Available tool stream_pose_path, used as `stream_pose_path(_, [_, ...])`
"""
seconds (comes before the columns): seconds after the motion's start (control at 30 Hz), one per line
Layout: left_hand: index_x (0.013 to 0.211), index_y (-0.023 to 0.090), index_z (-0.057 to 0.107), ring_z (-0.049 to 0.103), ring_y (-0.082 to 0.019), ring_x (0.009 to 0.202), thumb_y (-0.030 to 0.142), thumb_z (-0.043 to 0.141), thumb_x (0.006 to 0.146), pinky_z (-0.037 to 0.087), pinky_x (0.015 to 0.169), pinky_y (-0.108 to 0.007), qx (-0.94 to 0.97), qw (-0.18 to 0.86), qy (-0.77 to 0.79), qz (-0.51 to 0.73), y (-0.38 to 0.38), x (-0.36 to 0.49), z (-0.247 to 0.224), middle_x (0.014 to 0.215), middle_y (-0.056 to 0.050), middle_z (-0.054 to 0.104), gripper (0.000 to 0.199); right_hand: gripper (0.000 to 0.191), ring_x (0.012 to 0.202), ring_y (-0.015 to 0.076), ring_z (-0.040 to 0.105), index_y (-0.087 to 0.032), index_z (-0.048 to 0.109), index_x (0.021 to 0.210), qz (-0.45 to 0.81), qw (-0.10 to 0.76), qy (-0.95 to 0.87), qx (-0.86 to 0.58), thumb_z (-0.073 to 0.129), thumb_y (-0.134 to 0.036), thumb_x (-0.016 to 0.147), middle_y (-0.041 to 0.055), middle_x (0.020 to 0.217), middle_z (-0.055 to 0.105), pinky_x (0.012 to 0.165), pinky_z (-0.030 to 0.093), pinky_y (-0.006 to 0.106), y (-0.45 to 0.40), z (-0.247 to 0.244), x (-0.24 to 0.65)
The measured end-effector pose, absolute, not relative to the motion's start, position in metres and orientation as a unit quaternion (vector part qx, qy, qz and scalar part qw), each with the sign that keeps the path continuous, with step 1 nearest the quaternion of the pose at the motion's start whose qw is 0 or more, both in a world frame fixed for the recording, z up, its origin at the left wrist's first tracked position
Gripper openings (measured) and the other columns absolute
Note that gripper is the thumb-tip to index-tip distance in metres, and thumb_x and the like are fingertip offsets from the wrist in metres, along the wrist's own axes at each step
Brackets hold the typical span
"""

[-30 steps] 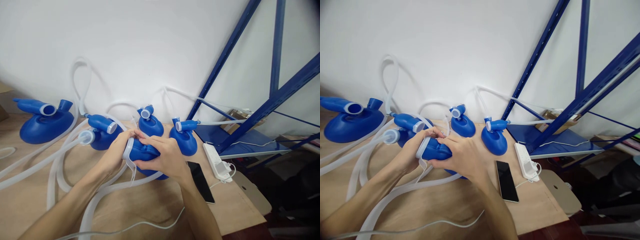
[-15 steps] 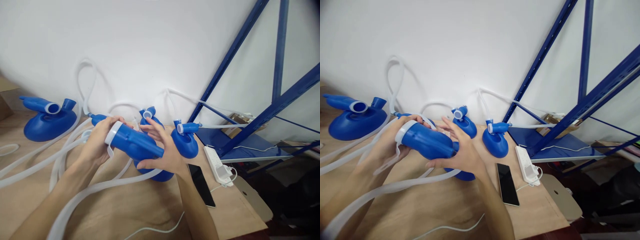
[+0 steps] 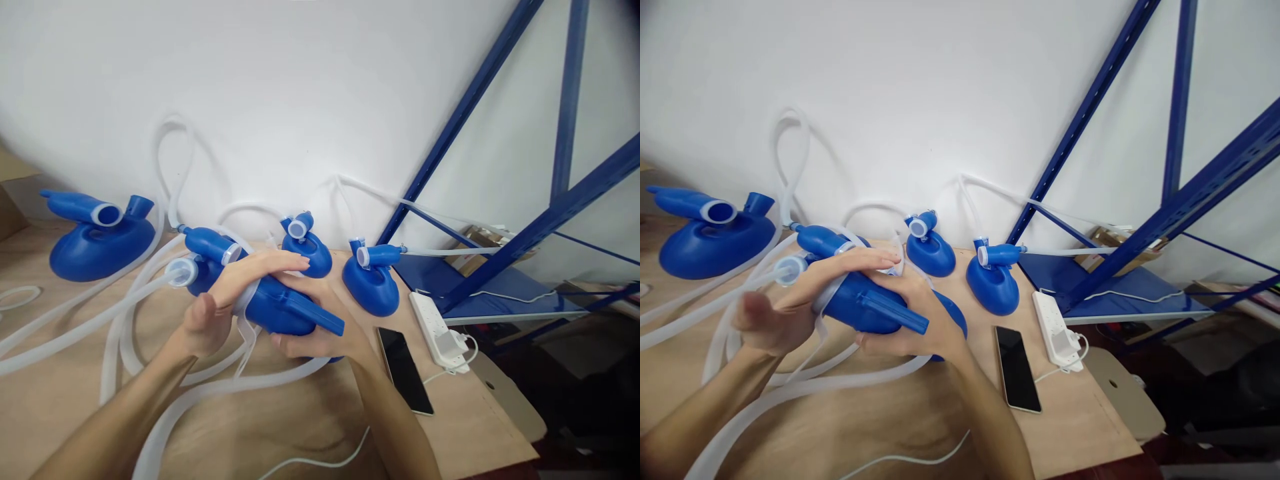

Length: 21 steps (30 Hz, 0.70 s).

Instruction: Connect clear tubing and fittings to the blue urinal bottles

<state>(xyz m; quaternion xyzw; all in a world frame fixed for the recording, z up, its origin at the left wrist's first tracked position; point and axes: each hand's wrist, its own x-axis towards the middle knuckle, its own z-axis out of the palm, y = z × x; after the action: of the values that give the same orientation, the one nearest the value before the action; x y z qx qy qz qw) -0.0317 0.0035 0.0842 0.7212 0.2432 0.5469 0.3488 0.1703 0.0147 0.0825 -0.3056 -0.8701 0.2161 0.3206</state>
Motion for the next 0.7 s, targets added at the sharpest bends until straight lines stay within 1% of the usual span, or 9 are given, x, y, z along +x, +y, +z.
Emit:
stream_pose_path(0.03, [0.12,0.023,0.083,0.057,-0.044,0.137,0.096,0.032,0.084,0.031,0.128,-0.056,0.717,0.36,0.239,0.547,0.001,-0.031,0.084,0.134,-0.013,0.075,0.096,0.054,0.089,0.0256,0.077,-0.033,0.072,0.124,0.223,0.331,-0.867,-0.298,0.08,-0.04,0.072,-0.0052,0.092,0.08,0.082,0.065,0.036,0.012,0.081,0.169])
stream_pose_path(0.17, [0.116,0.025,0.084,0.053,-0.044,0.144,0.093,0.039,0.085,0.031,0.128,-0.055,0.716,0.39,0.231,0.531,-0.003,-0.03,0.088,0.141,-0.014,0.071,0.087,0.039,0.081,0.0263,0.075,-0.029,0.072,0.108,0.189,0.381,-0.855,-0.299,0.076,-0.035,0.069,0.0003,0.093,0.079,0.077,0.062,0.038,-0.003,0.079,0.166])
stream_pose_path(0.2, [0.116,0.025,0.084,0.052,-0.044,0.145,0.091,0.04,0.086,0.031,0.128,-0.055,0.713,0.404,0.231,0.525,-0.002,-0.029,0.089,0.141,-0.014,0.071,0.085,0.04,0.078,0.0259,0.075,-0.028,0.072,0.109,0.173,0.375,-0.857,-0.307,0.075,-0.033,0.07,0.0011,0.092,0.078,0.075,0.061,0.038,-0.006,0.08,0.166])
stream_pose_path(0.27, [0.114,0.025,0.085,0.051,-0.043,0.146,0.088,0.041,0.088,0.03,0.129,-0.054,0.701,0.431,0.231,0.519,-0.001,-0.028,0.09,0.138,-0.014,0.073,0.081,0.049,0.079,0.0268,0.074,-0.027,0.07,0.12,0.139,0.345,-0.869,-0.326,0.073,-0.031,0.072,0.0035,0.096,0.079,0.073,0.06,0.039,-0.011,0.082,0.167])
stream_pose_path(0.37, [0.113,0.024,0.085,0.053,-0.041,0.144,0.082,0.044,0.09,0.03,0.13,-0.053,0.679,0.454,0.236,0.526,0.002,-0.023,0.086,0.133,-0.012,0.075,0.075,0.069,0.096,0.0305,0.076,-0.028,0.061,0.141,0.121,0.317,-0.882,-0.326,0.073,-0.031,0.073,0.0069,0.114,0.079,0.084,0.061,0.041,-0.007,0.083,0.171])
stream_pose_path(0.47, [0.106,0.023,0.085,0.058,-0.037,0.138,0.07,0.05,0.095,0.033,0.128,-0.048,0.639,0.459,0.307,0.536,0.007,-0.017,0.079,0.128,-0.009,0.077,0.06,0.077,0.121,0.0307,0.072,-0.03,0.058,0.146,0.158,0.331,-0.887,-0.279,0.077,-0.031,0.072,0.006,0.134,0.074,0.102,0.058,0.04,0.008,0.081,0.174])
stream_pose_path(0.57, [0.092,0.021,0.084,0.064,-0.034,0.128,0.063,0.056,0.097,0.039,0.124,-0.046,0.58,0.472,0.396,0.532,0.014,-0.011,0.072,0.119,-0.009,0.079,0.05,0.08,0.141,0.0309,0.061,-0.031,0.055,0.151,0.152,0.332,-0.897,-0.25,0.076,-0.028,0.073,0.005,0.147,0.067,0.117,0.05,0.042,0.02,0.075,0.174])
stream_pose_path(0.63, [0.088,0.02,0.082,0.067,-0.034,0.121,0.066,0.057,0.095,0.044,0.118,-0.045,0.548,0.489,0.423,0.53,0.021,-0.009,0.07,0.113,-0.01,0.08,0.053,0.084,0.144,0.0323,0.058,-0.03,0.05,0.156,0.127,0.317,-0.903,-0.262,0.075,-0.026,0.076,0.0074,0.152,0.064,0.118,0.049,0.045,0.024,0.07,0.173])
stream_pose_path(0.7, [0.088,0.018,0.082,0.069,-0.034,0.114,0.071,0.057,0.093,0.05,0.11,-0.044,0.522,0.519,0.434,0.519,0.027,-0.007,0.068,0.107,-0.011,0.08,0.059,0.085,0.141,0.0337,0.061,-0.026,0.048,0.159,0.105,0.309,-0.905,-0.271,0.074,-0.027,0.079,0.011,0.154,0.062,0.115,0.052,0.047,0.027,0.065,0.173])
